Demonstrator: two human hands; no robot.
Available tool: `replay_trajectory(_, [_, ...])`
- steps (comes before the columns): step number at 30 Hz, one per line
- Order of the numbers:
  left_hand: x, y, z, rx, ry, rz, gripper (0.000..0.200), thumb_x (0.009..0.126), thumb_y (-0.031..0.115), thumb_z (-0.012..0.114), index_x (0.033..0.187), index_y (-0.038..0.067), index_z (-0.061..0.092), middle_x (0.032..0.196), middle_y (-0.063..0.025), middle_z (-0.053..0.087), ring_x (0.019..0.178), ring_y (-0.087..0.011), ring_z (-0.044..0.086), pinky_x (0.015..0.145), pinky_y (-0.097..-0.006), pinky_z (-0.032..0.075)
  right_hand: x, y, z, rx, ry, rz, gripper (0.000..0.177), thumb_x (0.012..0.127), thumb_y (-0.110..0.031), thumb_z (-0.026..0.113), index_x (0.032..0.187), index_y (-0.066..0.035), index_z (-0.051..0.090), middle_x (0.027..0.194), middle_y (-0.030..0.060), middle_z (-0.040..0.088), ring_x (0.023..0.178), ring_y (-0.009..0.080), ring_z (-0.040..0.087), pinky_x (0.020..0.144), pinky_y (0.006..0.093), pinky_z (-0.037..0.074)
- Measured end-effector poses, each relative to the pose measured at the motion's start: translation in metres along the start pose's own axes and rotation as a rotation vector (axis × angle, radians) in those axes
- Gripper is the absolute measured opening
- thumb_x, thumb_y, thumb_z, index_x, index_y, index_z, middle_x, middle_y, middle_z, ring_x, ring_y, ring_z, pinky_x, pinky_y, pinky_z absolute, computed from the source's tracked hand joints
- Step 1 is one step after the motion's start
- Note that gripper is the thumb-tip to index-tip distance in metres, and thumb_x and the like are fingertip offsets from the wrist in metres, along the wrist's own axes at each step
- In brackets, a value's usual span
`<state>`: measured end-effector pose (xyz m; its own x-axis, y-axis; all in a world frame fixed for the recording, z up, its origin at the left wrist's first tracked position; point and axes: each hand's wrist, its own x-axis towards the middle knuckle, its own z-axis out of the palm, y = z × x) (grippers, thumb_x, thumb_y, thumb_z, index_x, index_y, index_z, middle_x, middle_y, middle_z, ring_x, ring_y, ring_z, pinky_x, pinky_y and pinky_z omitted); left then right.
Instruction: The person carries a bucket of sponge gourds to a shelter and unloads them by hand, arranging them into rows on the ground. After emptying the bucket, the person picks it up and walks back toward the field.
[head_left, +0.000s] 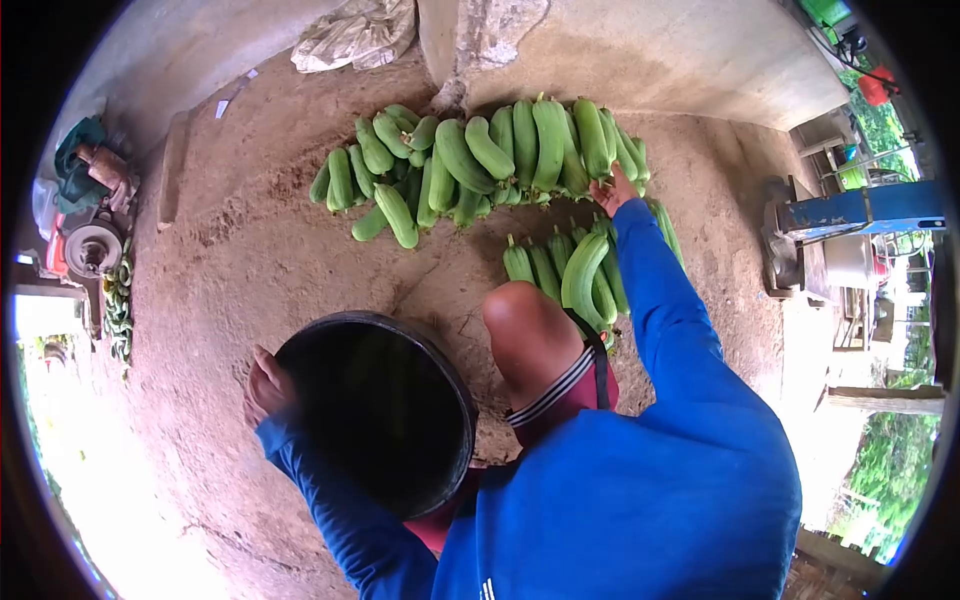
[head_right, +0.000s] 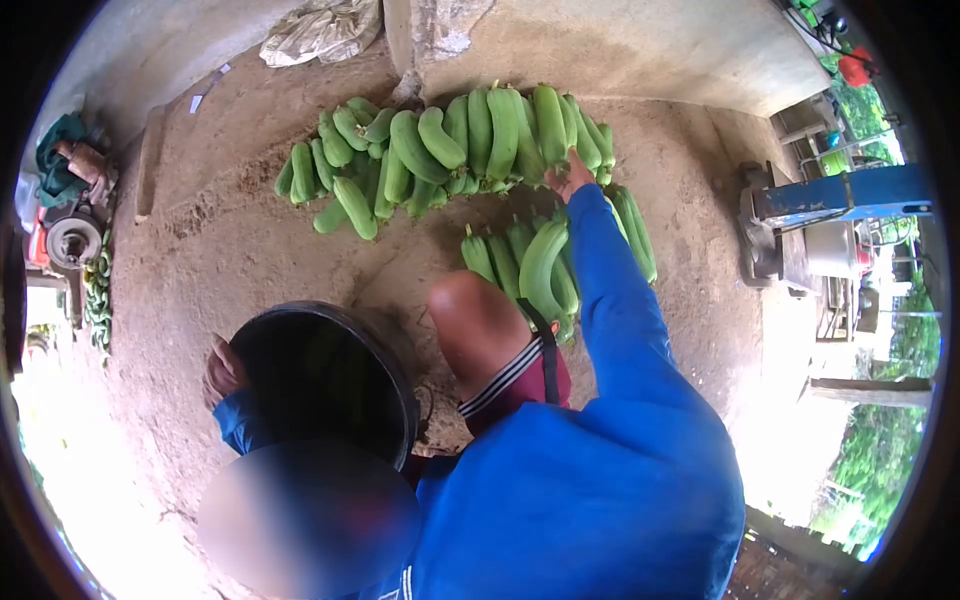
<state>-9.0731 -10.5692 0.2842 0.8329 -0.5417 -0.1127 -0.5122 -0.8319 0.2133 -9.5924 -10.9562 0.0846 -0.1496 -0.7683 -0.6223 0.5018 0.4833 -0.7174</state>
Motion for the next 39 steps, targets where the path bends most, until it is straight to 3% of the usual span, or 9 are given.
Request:
replay_trajectory(7, [-0.003,-0.005,0.002,-0.062,0.025,0.033,0.072,0.093,0.056,0.019,0.103,0.003,0.066,0.104,-0.0225,0.063,0.101,-0.0407,0.058,0.087,-0.0482,0.044,-0.008,-0.004,-0.013,-0.478,0.069,0.055,0.071,0.076,-0.045,0.073,0.128,-0.007,0.043,0.113,0.0231,0.051,0.072,0.0289,0.061,0.06,0.0411,0.057])
replay_trajectory(14, [-0.001,-0.009,0.004,-0.046,0.043,0.056,0.06,0.095,0.05,0.025,0.102,0.006,0.066,0.1,-0.0189,0.065,0.097,-0.038,0.06,0.085,-0.0464,0.045,-0.018,0.002,-0.017,-0.533,0.129,-0.086,0.058,0.078,-0.036,0.074,0.124,-0.011,0.051,0.119,0.014,0.053,0.085,0.0233,0.06,0.06,0.0356,0.055])
replay_trajectory(17, [-0.004,-0.006,0.002,-0.061,-0.006,-0.053,0.058,0.092,0.053,0.028,0.103,0.011,0.067,0.102,-0.0182,0.065,0.099,-0.0379,0.059,0.086,-0.0473,0.044,-0.082,0.015,0.027,-0.554,-0.131,-0.412,0.037,0.082,-0.03,0.07,0.114,-0.016,0.057,0.092,-0.006,0.058,0.079,0.006,0.054,0.059,0.0237,0.052])
replay_trajectory(22, [-0.002,-0.01,-0.001,-0.081,-0.037,-0.058,0.061,0.091,0.056,0.026,0.097,0.011,0.068,0.102,-0.0183,0.065,0.101,-0.0385,0.058,0.088,-0.0465,0.043,-0.301,0.042,0.157,-0.89,-0.88,-0.467,0.022,0.089,-0.018,0.061,0.108,-0.007,0.061,0.093,-0.0002,0.06,0.081,0.0067,0.056,0.068,0.0232,0.049])
replay_trajectory(27, [0.008,-0.023,0.014,-0.043,-0.021,-0.006,0.065,0.09,0.058,0.024,0.094,0.01,0.067,0.096,-0.0197,0.065,0.097,-0.039,0.06,0.085,-0.0466,0.045,-0.413,0.121,0.23,-1.126,-1.696,-0.854,0.015,0.083,-0.016,0.06,0.089,-0.002,0.062,0.084,0.01,0.06,0.073,0.0206,0.06,0.065,0.0313,0.049])
replay_trajectory(29, [0.005,-0.023,0.011,-0.05,0.005,0.006,0.062,0.09,0.058,0.028,0.09,0.01,0.067,0.093,-0.0201,0.066,0.094,-0.0386,0.061,0.083,-0.047,0.045,-0.418,0.177,0.238,-1.345,-1.869,-0.772,0.028,0.079,-0.031,0.06,0.084,-0.004,0.062,0.087,0.0155,0.062,0.085,0.033,0.061,0.075,0.0413,0.05])
replay_trajectory(31, [0.003,-0.023,0.011,-0.053,0.033,0.021,0.06,0.089,0.058,0.031,0.086,0.009,0.068,0.09,-0.0205,0.066,0.091,-0.0383,0.062,0.081,-0.0475,0.046,-0.411,0.236,0.237,-1.879,-1.914,-0.801,0.049,0.077,-0.046,0.063,0.101,-0.004,0.061,0.097,0.0199,0.061,0.092,0.0386,0.059,0.083,0.0425,0.049])
replay_trajectory(32, [0.003,-0.024,0.013,-0.057,0.057,0.025,0.061,0.089,0.058,0.031,0.085,0.009,0.068,0.089,-0.0207,0.066,0.09,-0.0386,0.062,0.081,-0.0475,0.046,-0.379,0.298,0.216,-1.766,-2.018,-0.825,0.059,0.076,-0.051,0.063,0.112,-0.005,0.06,0.109,0.0212,0.06,0.104,0.0383,0.056,0.091,0.0431,0.046])
replay_trajectory(39, [0.006,-0.024,0.014,-0.097,0.011,0.022,0.065,0.088,0.059,0.027,0.093,0.01,0.07,0.094,-0.021,0.066,0.096,-0.0379,0.062,0.085,-0.0455,0.045,-0.314,0.393,0.174,-2.067,-2.081,-0.604,0.056,0.076,-0.048,0.063,0.112,-0.005,0.06,0.108,0.021,0.06,0.103,0.0376,0.057,0.09,0.0431,0.047])
